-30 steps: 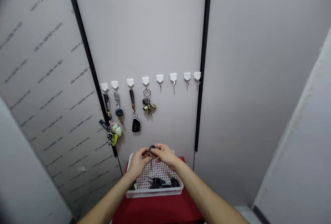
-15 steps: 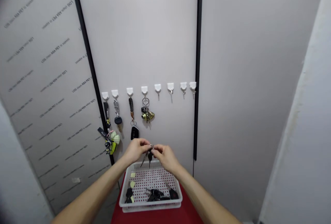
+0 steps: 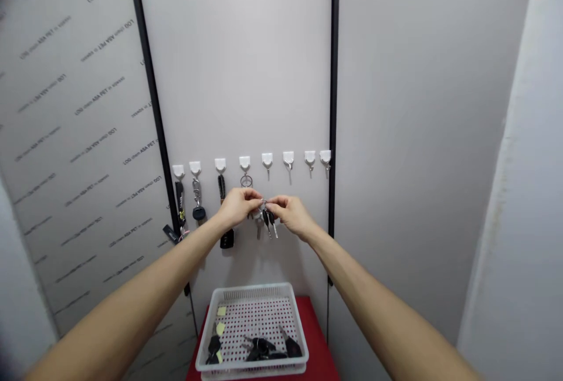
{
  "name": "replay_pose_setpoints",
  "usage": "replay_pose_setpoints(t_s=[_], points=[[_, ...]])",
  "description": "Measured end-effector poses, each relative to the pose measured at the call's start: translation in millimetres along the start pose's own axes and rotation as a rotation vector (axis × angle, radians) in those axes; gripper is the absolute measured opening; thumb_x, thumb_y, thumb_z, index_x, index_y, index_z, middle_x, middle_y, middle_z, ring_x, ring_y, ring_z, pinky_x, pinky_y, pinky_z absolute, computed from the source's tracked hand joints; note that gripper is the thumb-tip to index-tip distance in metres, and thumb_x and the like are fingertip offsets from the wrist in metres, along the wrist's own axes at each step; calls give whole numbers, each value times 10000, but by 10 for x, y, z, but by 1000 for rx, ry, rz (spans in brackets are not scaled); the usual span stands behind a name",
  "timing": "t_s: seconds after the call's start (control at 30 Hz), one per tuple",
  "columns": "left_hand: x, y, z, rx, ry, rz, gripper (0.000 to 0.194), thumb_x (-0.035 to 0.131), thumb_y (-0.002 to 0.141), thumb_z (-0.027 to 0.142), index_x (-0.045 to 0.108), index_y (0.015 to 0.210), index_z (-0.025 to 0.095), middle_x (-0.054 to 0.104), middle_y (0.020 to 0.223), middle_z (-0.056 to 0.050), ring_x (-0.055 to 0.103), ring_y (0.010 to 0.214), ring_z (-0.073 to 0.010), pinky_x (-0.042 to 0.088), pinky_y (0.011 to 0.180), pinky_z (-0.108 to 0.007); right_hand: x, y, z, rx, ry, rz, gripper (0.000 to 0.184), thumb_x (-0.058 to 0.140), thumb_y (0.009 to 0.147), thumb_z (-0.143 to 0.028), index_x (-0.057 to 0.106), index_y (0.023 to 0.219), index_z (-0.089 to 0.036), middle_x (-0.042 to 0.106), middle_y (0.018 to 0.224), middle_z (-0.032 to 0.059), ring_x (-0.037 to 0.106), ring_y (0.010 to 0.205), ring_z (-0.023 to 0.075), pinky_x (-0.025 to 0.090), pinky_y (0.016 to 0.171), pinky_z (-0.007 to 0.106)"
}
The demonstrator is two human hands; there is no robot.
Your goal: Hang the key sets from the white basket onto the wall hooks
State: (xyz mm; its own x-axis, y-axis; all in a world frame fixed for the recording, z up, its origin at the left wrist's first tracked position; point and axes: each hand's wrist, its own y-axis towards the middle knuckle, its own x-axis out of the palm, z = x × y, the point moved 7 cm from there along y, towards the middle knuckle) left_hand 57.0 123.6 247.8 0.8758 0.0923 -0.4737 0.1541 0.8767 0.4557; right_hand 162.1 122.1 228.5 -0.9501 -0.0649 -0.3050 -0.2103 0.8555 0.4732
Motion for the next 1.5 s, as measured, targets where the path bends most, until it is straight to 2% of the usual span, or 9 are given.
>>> replay_pose_setpoints(t_s=[0.23, 0.43, 0.6, 0.7, 0.8, 0.93, 1.0, 1.27, 1.5], points=[[-170, 241, 256, 114, 45, 264, 159, 466, 579, 79, 547, 711, 113, 575, 683, -27, 497, 604, -69, 393, 597, -184, -250, 329, -201, -10, 58, 331, 167, 483, 558, -279, 508, 579, -116, 451, 457, -34, 381, 385, 43, 300, 373, 172], [-142, 250, 288, 72, 167, 238, 249, 441, 598, 67, 546, 819, 113, 582, 794, -60, 510, 705, -96, 386, 682, -211, -366, 518, -192, 46, -215, 523, 178, 479, 551, -282, 543, 539, -116, 522, 493, 19, 449, 443, 90, 344, 438, 210], [-38, -73, 90, 82, 144, 168, 255, 435, 602, 77, 541, 828, 127, 578, 805, -44, 506, 713, -92, 383, 694, -209, -385, 431, -79, 42, -292, 497, 227, 449, 584, -282, 573, 687, -122, 569, 610, 45, 496, 551, 118, 377, 541, 241], [154, -436, -323, 27, 109, 66, 250, 443, 600, 96, 537, 829, 129, 573, 814, -37, 499, 717, -90, 379, 696, -207, -354, 61, -37, -90, -360, 573, 294, 432, 599, -270, 538, 840, -139, 565, 767, 52, 494, 636, 120, 378, 617, 253], [512, -895, -1008, -193, 77, -133, 265, 438, 596, 108, 525, 846, 98, 571, 804, -55, 500, 718, -99, 382, 669, -198, -26, -420, 347, -78, -430, 410, 291, 394, 617, -221, 527, 856, -122, 557, 794, 65, 488, 670, 117, 370, 655, 245], [960, -1473, -1737, -376, 309, -424, 330, 503, 523, 155, 530, 852, 133, 560, 817, -55, 493, 738, -150, 367, 655, -234, 899, -1110, 1329, 212, -502, -427, 301, 512, 516, -223, 565, 803, -151, 581, 737, 42, 502, 652, 132, 369, 583, 214], [1036, -1614, -1893, -386, 409, -461, 338, 520, 507, 193, 535, 842, 154, 546, 847, -52, 478, 772, -168, 351, 673, -246, 1124, -1359, 1637, 291, -551, -608, 359, 561, 468, -299, 566, 805, -175, 583, 727, 24, 502, 647, 144, 357, 555, 215], [1030, -1646, -2042, -453, 249, -395, 260, 505, 515, 185, 555, 764, 128, 557, 760, -25, 473, 703, -115, 344, 634, -191, 1176, -1399, 1800, 270, -509, -638, 423, 555, 477, -404, 545, 843, -191, 571, 730, 5, 475, 637, 124, 317, 520, 192], [1085, -1657, -2058, -483, 53, -408, 136, 464, 531, 110, 529, 651, 118, 469, 513, 43, 391, 477, -60, 298, 466, -167, 1102, -1369, 1925, 341, -285, -434, 126, 420, 594, -153, 539, 628, -130, 511, 544, -14, 429, 517, 73, 318, 489, 171]])
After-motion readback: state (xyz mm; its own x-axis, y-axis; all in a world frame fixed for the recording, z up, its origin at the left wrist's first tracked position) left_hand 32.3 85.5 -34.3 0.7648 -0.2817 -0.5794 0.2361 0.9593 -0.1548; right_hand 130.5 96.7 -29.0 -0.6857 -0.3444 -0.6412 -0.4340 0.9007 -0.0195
